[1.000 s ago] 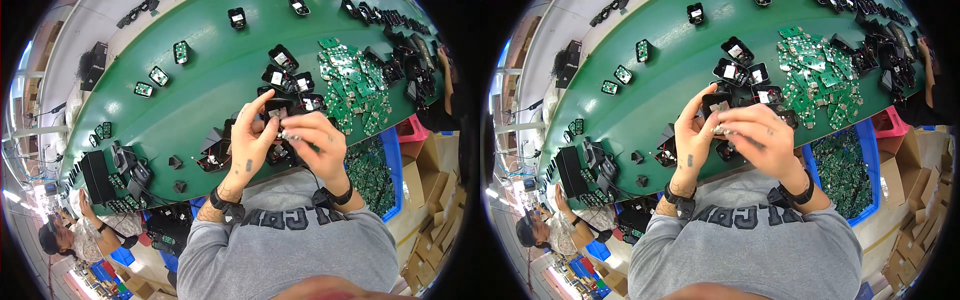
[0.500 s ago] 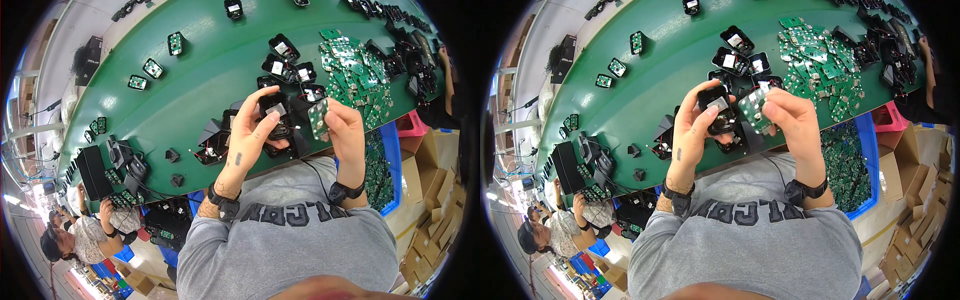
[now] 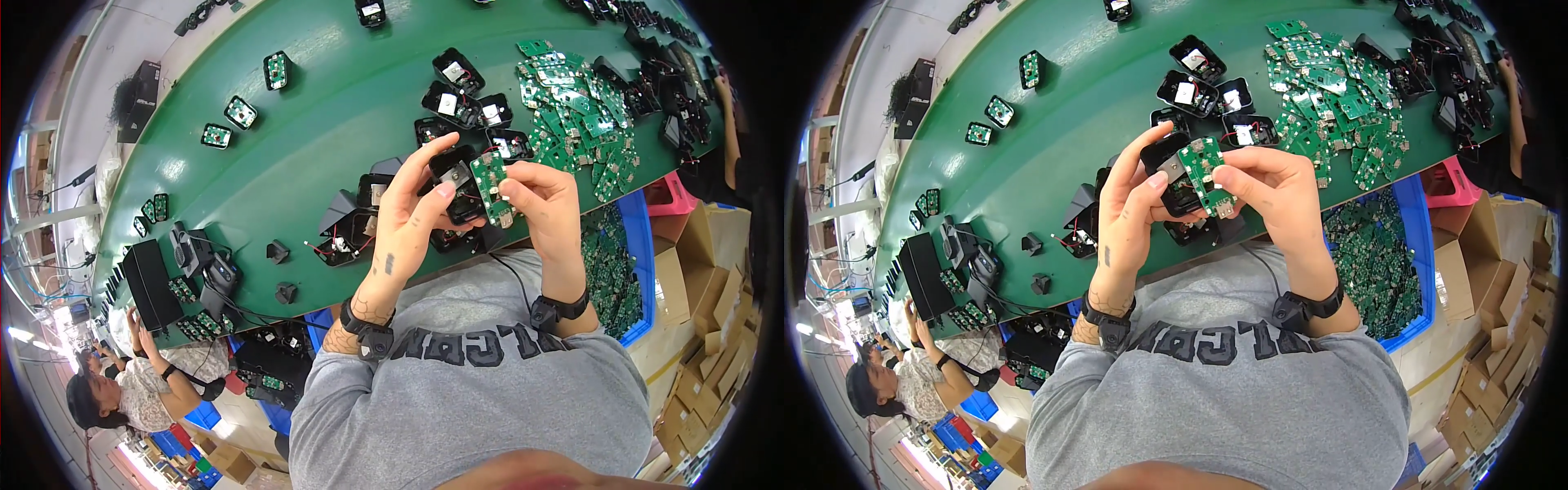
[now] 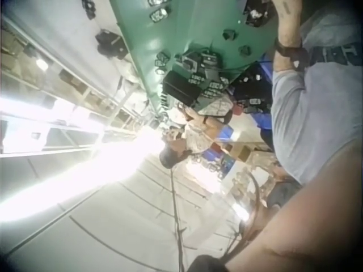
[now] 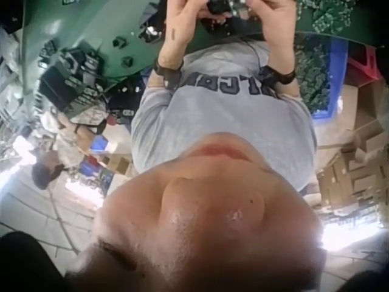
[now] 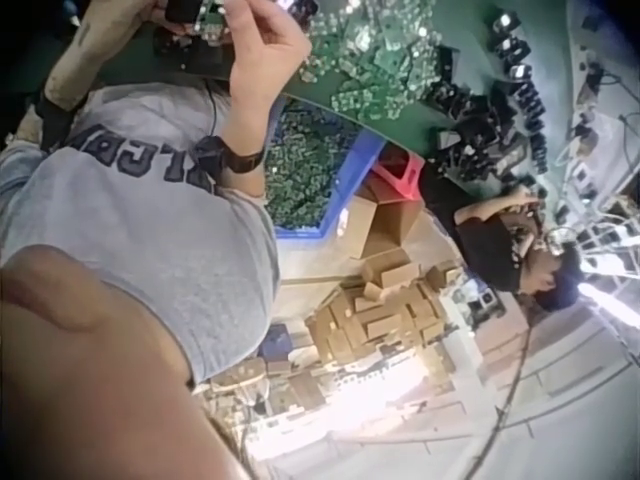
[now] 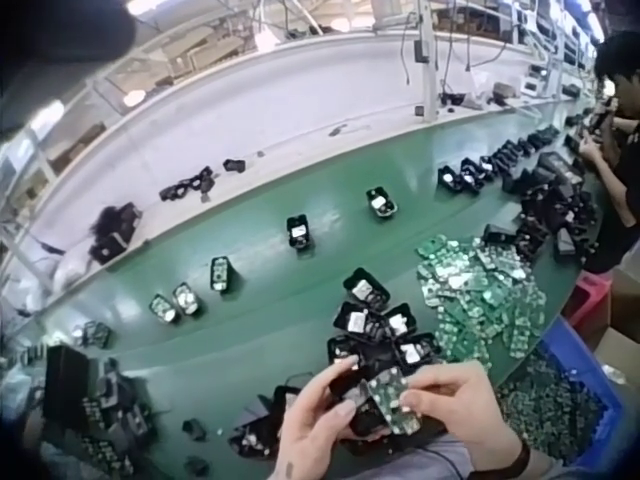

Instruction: The person assembles electronic devices by fitting green circuit boards into black plastic housings and plugging a small white connector into each board. They repeat this process for several units, pressing the components together before placing them on the table.

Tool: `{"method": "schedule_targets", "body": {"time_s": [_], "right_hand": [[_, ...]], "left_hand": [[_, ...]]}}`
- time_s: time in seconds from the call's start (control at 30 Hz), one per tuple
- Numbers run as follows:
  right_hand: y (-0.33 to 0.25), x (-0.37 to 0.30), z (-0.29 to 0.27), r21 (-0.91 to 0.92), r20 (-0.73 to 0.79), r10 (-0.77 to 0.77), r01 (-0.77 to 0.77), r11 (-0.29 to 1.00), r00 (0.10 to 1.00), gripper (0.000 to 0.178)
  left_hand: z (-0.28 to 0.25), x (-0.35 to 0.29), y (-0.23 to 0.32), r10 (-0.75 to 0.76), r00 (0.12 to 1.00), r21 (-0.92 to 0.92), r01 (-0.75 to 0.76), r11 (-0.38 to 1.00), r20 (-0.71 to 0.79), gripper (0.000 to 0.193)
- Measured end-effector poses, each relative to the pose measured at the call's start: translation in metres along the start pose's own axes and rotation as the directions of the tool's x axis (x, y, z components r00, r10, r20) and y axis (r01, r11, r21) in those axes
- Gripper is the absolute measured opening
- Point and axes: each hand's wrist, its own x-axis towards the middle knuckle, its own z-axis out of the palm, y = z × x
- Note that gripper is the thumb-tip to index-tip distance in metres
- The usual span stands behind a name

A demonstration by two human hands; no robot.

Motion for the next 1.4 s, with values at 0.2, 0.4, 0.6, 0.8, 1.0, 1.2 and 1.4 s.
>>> {"method": "schedule_targets", "body": {"time_s": [0.2, 0.4, 0.6, 0.8, 1.0, 1.2, 1.4], "right_hand": [[-0.005, -0.006, 0.024, -0.190, -0.104, -0.166, 0.144, 0.971, 0.981, 0.029], [-0.011, -0.009, 0.023, -0.696, 0.092, -0.435, 0.370, 0.615, 0.896, 0.031], [-0.007, -0.007, 0.024, -0.474, -0.093, -0.238, 0.168, 0.865, 0.967, 0.018], [-0.009, 0.000, 0.015, -0.345, -0.036, -0.107, 0.088, 0.934, 0.994, 0.035], [-0.012, 0.003, 0.015, -0.144, 0.111, -0.017, 0.033, 0.989, 0.994, 0.045], [-0.009, 0.005, 0.013, -0.174, 0.098, -0.027, 0.043, 0.984, 0.995, 0.045], [-0.008, -0.001, 0.016, -0.238, 0.014, -0.019, 0.022, 0.971, 1.000, 0.044]], "left_hand": [[0.008, -0.001, -0.004, 0.050, 0.998, 0.010, -0.051, 0.999, 0.030, 0.049], [0.007, -0.004, -0.010, 0.145, 0.989, 0.134, -0.147, 0.980, 0.027, 0.047], [0.007, -0.003, -0.008, 0.129, 0.991, 0.124, -0.133, 0.983, 0.036, 0.046], [0.005, -0.005, -0.010, 0.127, 0.991, 0.139, -0.132, 0.982, 0.041, 0.047], [0.005, -0.004, -0.006, 0.121, 0.987, 0.080, -0.129, 0.988, 0.103, 0.051], [0.007, -0.005, -0.002, -0.034, 0.993, 0.078, 0.026, 0.997, 0.110, 0.060], [0.008, -0.005, -0.002, -0.076, 0.990, 0.077, 0.067, 0.995, 0.119, 0.060]]}}
